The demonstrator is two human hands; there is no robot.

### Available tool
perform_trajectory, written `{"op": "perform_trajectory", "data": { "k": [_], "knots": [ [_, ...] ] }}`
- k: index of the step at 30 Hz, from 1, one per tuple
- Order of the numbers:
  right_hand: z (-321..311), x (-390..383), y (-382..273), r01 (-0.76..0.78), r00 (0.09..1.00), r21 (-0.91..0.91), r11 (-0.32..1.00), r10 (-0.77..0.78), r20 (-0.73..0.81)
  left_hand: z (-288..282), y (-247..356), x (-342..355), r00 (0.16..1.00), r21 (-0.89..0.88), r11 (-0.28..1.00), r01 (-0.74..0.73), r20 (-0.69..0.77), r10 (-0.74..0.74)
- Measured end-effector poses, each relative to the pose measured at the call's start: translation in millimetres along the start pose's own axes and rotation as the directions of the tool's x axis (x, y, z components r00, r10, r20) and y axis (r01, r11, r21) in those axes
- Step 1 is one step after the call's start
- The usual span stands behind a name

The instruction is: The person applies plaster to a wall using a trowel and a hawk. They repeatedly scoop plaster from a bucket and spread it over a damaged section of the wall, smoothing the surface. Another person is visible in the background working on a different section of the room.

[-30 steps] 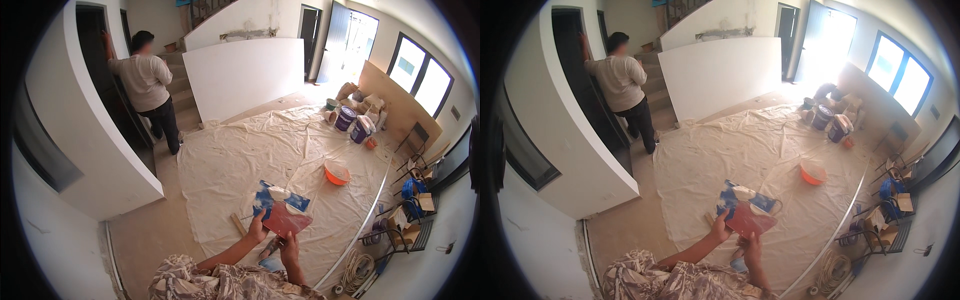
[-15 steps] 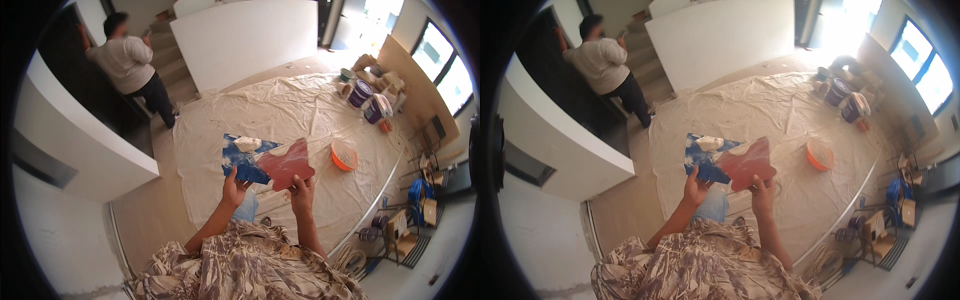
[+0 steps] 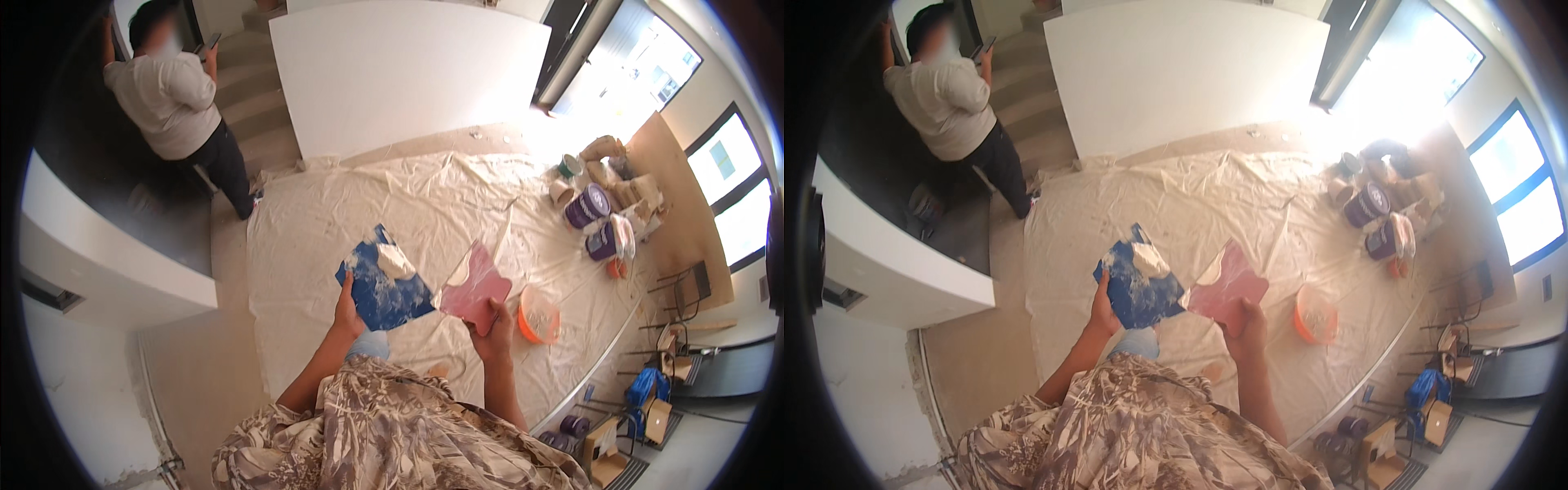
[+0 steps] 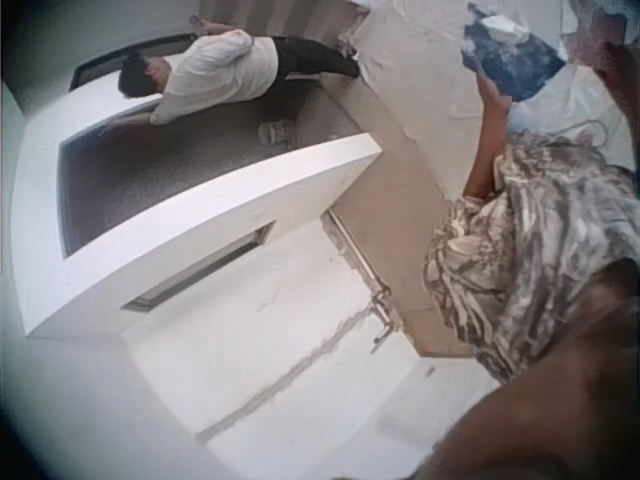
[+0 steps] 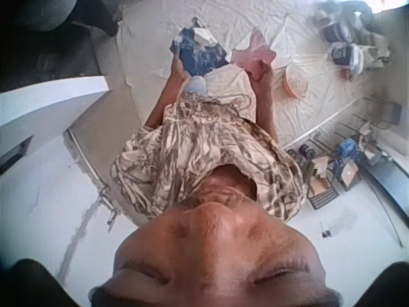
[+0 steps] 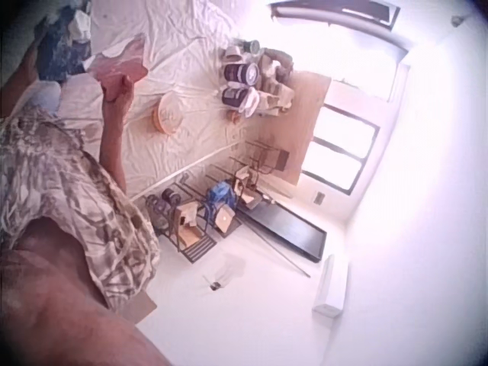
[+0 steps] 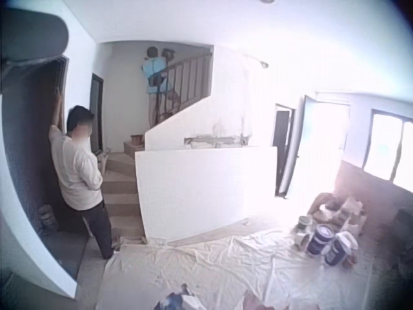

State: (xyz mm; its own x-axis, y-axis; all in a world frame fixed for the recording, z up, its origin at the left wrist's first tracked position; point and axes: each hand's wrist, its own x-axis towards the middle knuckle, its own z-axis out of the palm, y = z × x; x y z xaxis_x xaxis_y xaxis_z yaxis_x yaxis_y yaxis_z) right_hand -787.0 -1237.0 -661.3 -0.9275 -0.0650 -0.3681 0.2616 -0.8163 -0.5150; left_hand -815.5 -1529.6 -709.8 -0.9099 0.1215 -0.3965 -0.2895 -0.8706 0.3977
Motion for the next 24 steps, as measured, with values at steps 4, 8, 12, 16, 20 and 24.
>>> {"op": "perform_trajectory", "data": {
  "k": [4, 8, 12, 16, 20, 24],
  "knots": [
    [-30, 100, -25, 0.157, 0.982, -0.265, 0.951, -0.180, -0.063, 42, 39, 79, 0.993, -0.009, 0.993, 0.116, -0.022, -0.117],
    [4, 143, -49, 0.102, 0.992, 0.069, 0.992, -0.096, -0.080, 63, 78, 137, 0.990, 0.068, 0.988, 0.141, 0.007, -0.142],
    [15, 211, -63, 0.311, 0.950, -0.072, 0.948, -0.312, -0.002, 99, 107, 216, 0.990, 0.168, 0.979, 0.113, 0.062, -0.125],
    [24, 284, -72, 0.181, 0.983, 0.247, 0.952, -0.184, -0.009, 131, 142, 301, 0.984, 0.173, 0.974, 0.144, 0.079, -0.160],
    [12, 390, -97, 0.190, 0.982, 0.272, 0.943, -0.186, -0.040, 171, 164, 395, 0.987, 0.169, 0.981, 0.092, 0.113, -0.112],
    [42, 494, -163, 0.235, 0.970, 0.271, 0.934, -0.245, 0.003, 228, 193, 491, 0.983, 0.186, 0.982, 0.036, 0.169, -0.068]
  ]
}}
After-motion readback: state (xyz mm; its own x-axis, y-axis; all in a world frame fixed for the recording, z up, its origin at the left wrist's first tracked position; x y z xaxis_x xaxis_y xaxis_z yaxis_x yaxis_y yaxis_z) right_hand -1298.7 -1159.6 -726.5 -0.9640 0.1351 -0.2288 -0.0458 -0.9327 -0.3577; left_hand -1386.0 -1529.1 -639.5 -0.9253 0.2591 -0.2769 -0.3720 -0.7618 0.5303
